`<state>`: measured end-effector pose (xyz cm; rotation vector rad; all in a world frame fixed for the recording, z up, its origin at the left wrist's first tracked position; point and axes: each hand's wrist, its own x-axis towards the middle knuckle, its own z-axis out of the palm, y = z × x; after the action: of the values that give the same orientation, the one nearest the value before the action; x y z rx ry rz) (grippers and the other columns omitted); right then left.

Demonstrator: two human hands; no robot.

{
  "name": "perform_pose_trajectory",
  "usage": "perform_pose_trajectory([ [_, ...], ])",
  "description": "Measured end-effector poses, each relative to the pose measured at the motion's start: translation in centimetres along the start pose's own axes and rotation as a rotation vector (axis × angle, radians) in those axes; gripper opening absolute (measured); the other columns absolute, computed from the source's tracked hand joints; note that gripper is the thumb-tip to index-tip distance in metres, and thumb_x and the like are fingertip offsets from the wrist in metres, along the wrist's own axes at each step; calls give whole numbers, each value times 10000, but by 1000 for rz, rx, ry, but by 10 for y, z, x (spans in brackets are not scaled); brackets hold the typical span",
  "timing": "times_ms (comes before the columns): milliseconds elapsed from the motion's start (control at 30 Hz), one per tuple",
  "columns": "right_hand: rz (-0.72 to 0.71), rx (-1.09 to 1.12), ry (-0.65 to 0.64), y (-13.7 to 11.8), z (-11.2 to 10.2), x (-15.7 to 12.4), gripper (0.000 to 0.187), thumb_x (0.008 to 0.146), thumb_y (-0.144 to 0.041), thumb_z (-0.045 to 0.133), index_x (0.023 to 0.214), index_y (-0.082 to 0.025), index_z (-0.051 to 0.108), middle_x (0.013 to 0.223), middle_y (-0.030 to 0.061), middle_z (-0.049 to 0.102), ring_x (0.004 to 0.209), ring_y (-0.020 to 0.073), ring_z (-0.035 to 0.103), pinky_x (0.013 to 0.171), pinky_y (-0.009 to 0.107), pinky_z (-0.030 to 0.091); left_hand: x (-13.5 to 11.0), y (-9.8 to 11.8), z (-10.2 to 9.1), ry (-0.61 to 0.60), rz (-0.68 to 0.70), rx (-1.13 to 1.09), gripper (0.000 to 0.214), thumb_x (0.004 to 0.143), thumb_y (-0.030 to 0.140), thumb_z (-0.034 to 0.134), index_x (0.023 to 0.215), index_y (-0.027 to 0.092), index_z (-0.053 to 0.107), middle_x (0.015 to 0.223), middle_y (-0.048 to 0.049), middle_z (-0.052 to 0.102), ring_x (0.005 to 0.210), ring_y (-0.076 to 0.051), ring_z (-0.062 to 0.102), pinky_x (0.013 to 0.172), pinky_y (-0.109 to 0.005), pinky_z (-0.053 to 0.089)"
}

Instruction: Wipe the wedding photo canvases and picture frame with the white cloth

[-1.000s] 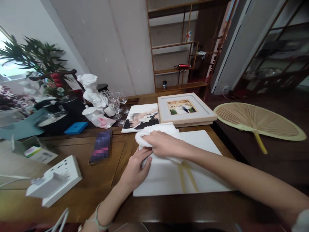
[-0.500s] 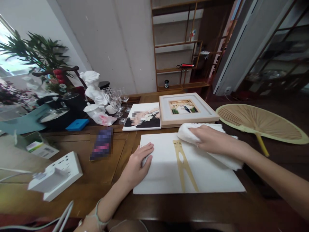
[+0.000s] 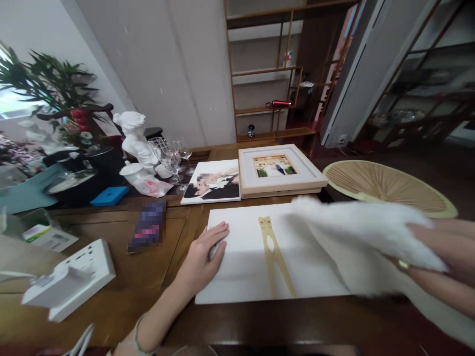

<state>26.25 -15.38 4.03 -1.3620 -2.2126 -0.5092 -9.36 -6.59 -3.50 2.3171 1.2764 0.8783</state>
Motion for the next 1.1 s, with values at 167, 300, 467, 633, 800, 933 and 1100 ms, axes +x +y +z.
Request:
perform_pose_trajectory([
  [167, -297, -34, 42, -4, 35, 47, 217, 776, -72, 417, 623, -180, 527, 1280, 182, 468, 1175, 347, 441, 851, 496, 459, 0, -1, 0, -3, 6, 6, 287, 845, 206, 467, 1088, 184, 617, 1194, -94, 608, 1177, -224, 510, 1047, -475, 331],
  [300, -338, 94, -144, -14, 87, 47, 222, 710, 6, 463, 658, -168, 589, 1298, 137, 487, 1261, 310, 340, 973, 520, 355, 1, -2, 1, -7, -1, 4, 288, 845, 205, 469, 1093, 183, 614, 1193, -93, 609, 1181, -223, 505, 1046, -480, 331],
  [467, -267, 187, -314, -11, 105, 43, 212, 632, -14, 505, 730, -153, 630, 1424, 136, 312, 1321, 339, 169, 1030, 597, 175, 2, -1, 1, -8, 6, -33, 264, 842, 199, 474, 1058, 177, 626, 1170, -96, 624, 1174, -224, 511, 1042, -477, 339],
  [633, -295, 266, -391, -19, 86, 25, 233, 621, -27, 495, 758, -154, 635, 1396, 143, 359, 1311, 335, 212, 1025, 598, 201, 2, 1, 1, -4, -10, -31, 253, 841, 199, 481, 1044, 181, 630, 1158, -95, 630, 1170, -225, 515, 1042, -477, 338],
  [800, -343, 377, -389, -32, 50, -15, 159, 592, -59, 523, 632, -203, 580, 1435, 34, 298, 1305, 323, 239, 1052, 543, 226, 1, -1, 0, -12, -5, -22, 266, 841, 203, 483, 1068, 184, 619, 1190, -94, 609, 1182, -223, 502, 1044, -472, 340],
  [933, -364, 452, -392, -31, 40, -22, 82, 640, -146, 574, 622, -226, 573, 1400, 9, 367, 1295, 300, 276, 1073, 496, 229, 2, -2, -1, -21, -3, -7, 271, 837, 206, 491, 1074, 180, 618, 1192, -101, 607, 1180, -226, 505, 1038, -468, 351],
  [1100, -219, 403, -387, -23, 65, 12, 165, 785, -321, 576, 688, -193, 615, 1423, 68, 326, 1320, 319, 194, 1046, 568, 206, 2, -3, 0, -19, 3, -6, 262, 831, 205, 501, 1062, 188, 625, 1189, -98, 610, 1177, -226, 508, 1042, -460, 347],
])
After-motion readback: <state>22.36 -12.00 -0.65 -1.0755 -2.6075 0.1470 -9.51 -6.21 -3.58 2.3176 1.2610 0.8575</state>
